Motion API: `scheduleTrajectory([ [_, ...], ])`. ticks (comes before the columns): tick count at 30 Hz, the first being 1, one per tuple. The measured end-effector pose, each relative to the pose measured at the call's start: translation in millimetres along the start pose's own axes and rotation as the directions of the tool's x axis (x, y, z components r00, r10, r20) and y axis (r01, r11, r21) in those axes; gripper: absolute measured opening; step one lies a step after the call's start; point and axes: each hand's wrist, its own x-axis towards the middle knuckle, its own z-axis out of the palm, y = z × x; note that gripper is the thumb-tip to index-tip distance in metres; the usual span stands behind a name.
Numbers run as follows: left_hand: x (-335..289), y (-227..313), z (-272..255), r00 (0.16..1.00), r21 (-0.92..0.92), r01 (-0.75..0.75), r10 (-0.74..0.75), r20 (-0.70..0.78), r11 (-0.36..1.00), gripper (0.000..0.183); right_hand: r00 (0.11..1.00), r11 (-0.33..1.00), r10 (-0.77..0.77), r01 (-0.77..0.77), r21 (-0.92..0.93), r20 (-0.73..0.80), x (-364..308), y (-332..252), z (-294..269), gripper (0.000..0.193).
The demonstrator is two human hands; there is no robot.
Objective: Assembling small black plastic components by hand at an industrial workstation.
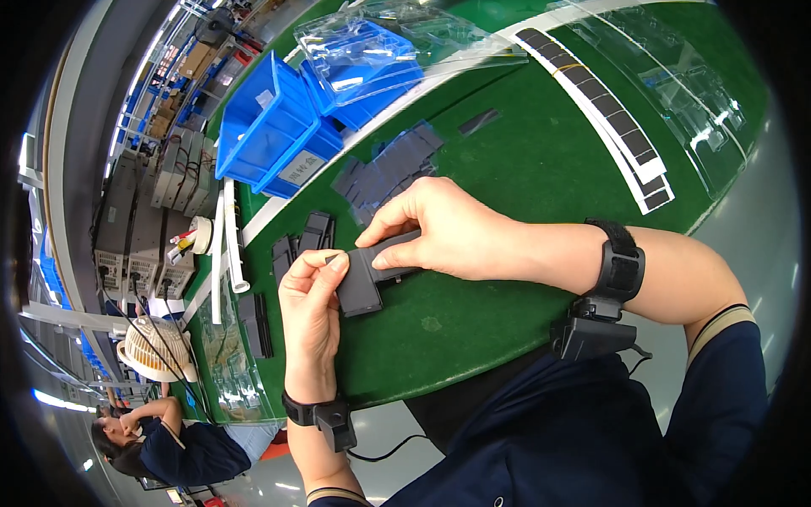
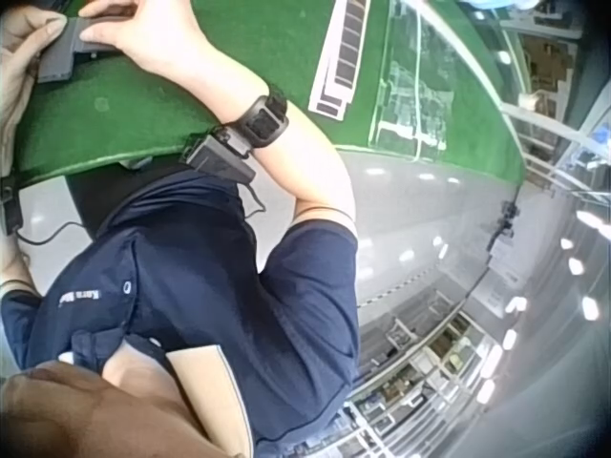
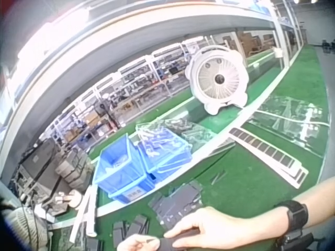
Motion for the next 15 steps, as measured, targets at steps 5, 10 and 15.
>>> scheduleTrajectory([
  [5,1.3,0.5,4.8,1.0,0.007,0.022,-0.022,0.0,1.0,0.011,0.999,0.999,-0.016,0.014,0.044,0.049,1.9,10.2,-2.5,0.032],
  [10,3.7,-1.1,-2.7,0.998,0.026,0.041,-0.041,-0.037,0.999,0.013,0.984,0.996,0.078,-0.082,0.019,0.16,3.1,-4.0,-10.4,0.048],
  [15,3.9,0.0,-7.5,0.998,0.024,0.001,0.0,-0.061,1.0,0.014,0.953,0.931,0.225,-0.272,0.242,0.203,8.2,1.2,-19.2,0.039],
])
